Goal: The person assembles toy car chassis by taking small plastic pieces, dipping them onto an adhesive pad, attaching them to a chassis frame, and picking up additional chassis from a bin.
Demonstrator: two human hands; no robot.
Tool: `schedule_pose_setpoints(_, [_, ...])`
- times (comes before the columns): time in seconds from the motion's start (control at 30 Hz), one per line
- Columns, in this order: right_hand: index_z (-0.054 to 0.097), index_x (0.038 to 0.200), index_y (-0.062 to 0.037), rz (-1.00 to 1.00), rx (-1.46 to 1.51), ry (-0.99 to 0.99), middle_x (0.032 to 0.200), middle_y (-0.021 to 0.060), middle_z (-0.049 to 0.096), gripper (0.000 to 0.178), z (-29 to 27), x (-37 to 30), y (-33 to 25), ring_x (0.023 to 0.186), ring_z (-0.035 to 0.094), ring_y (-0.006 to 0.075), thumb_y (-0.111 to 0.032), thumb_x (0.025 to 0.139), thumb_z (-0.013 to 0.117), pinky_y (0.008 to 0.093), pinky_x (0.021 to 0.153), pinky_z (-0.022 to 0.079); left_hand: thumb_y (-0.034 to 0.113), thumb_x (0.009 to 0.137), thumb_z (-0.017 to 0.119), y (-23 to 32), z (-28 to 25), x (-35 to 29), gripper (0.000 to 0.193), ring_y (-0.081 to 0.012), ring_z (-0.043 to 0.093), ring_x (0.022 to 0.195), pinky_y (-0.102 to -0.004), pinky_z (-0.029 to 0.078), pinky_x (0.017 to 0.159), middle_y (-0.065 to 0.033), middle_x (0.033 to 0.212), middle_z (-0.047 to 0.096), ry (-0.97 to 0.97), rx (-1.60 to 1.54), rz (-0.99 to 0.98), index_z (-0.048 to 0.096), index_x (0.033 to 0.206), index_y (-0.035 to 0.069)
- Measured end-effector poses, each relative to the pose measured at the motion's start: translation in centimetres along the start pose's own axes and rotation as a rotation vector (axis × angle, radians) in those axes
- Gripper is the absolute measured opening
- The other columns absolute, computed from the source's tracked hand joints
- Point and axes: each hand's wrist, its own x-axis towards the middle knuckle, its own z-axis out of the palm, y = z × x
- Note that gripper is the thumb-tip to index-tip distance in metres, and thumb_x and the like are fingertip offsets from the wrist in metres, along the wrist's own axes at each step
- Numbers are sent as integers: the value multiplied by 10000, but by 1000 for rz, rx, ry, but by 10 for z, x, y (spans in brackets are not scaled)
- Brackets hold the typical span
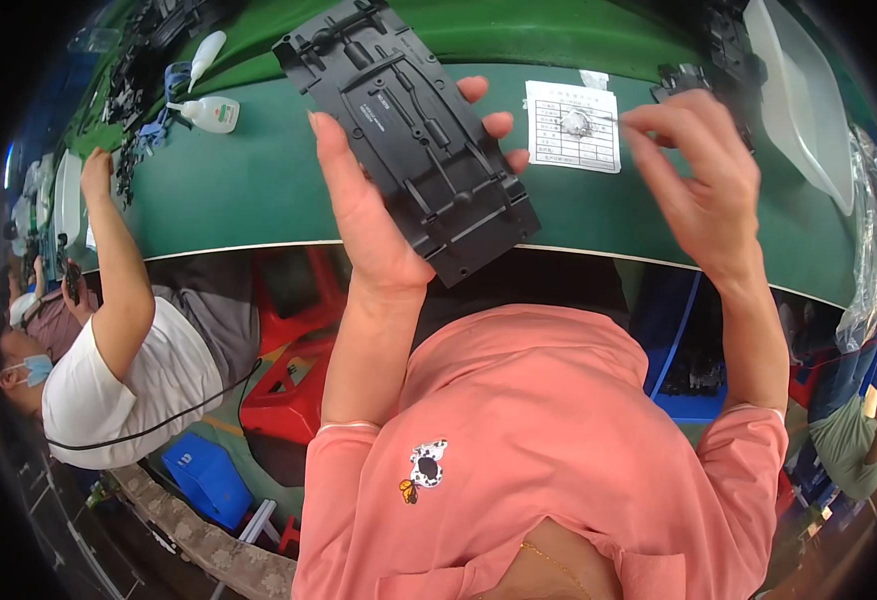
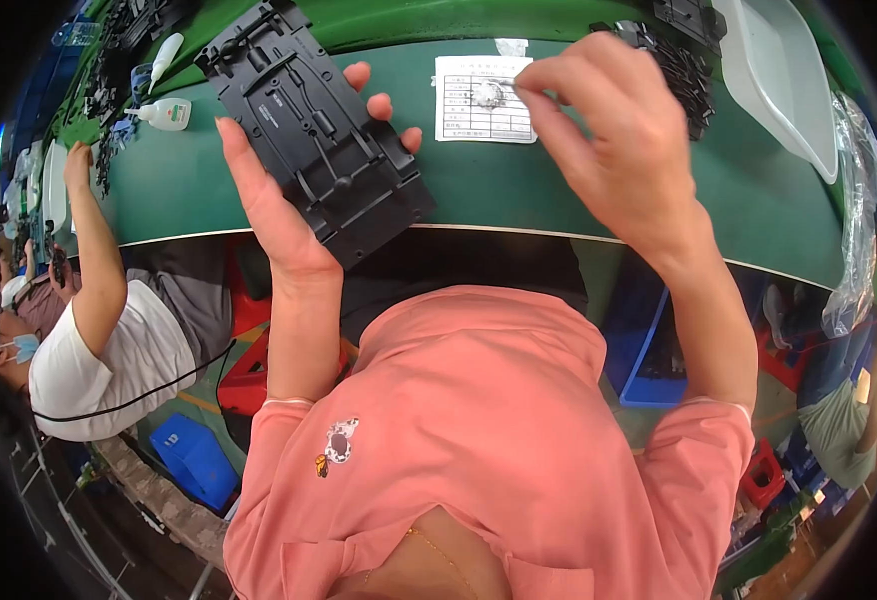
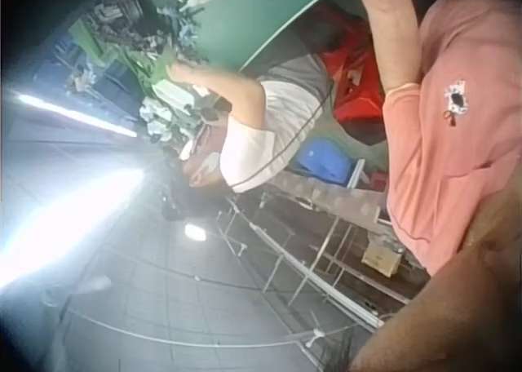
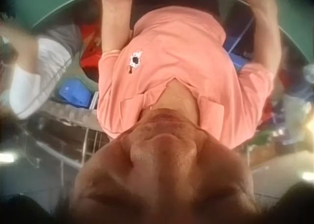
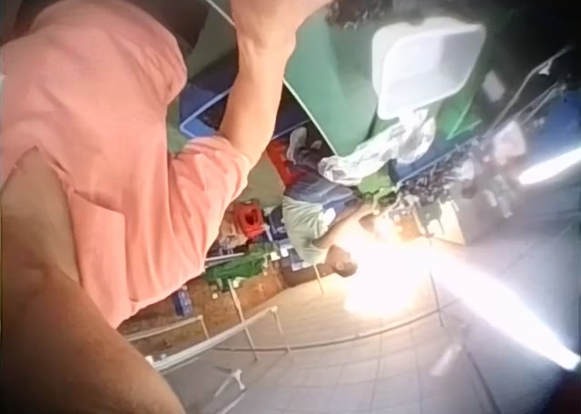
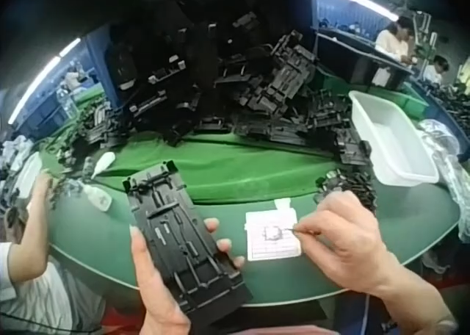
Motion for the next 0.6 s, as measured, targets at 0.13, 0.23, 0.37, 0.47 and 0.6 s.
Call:
schedule_pose_setpoints(0.13, [650, 859, -39, -208, 24, 88, 720, 51, 550, 239, -1, -4, -17, 627, 515, 224, 19, 634, 706, 329, 579, 390, 698, 873, 356, 3, 3, -3, 821, -332, 583, 1055, -593, 462, 905, -209, 1298, 485, -46, -3, 37, 359, 1377, 49])
schedule_pose_setpoints(0.23, [657, 933, -25, -316, 50, -10, 743, 46, 511, 363, 1, -11, -27, 645, 511, 216, 70, 590, 725, 331, 568, 390, 707, 865, 363, 2, 6, -5, 837, -351, 590, 1048, -597, 460, 907, -222, 1299, 480, -82, 39, 95, 354, 1380, 47])
schedule_pose_setpoints(0.37, [660, 945, -26, -384, 43, -4, 741, 26, 484, 403, 12, -14, -32, 635, 491, 194, 55, 555, 724, 330, 561, 364, 736, 851, 336, 1, 8, -4, 880, -372, 583, 1067, -595, 452, 929, -236, 1307, 471, -146, 61, 147, 336, 1393, 42])
schedule_pose_setpoints(0.47, [640, 804, -17, -458, -11, 101, 698, 15, 491, 267, 18, -17, -35, 602, 492, 158, -99, 550, 655, 290, 586, 378, 747, 847, 321, -1, 8, -7, 894, -381, 575, 1082, -597, 442, 943, -242, 1323, 457, -199, 71, 150, 325, 1400, 44])
schedule_pose_setpoints(0.6, [637, 804, -18, -477, -34, 91, 699, 10, 476, 246, 16, -22, -37, 601, 488, 148, -83, 568, 665, 284, 582, 372, 751, 845, 316, -7, 10, -10, 903, -386, 569, 1091, -599, 437, 949, -250, 1334, 443, -222, 91, 160, 313, 1406, 43])
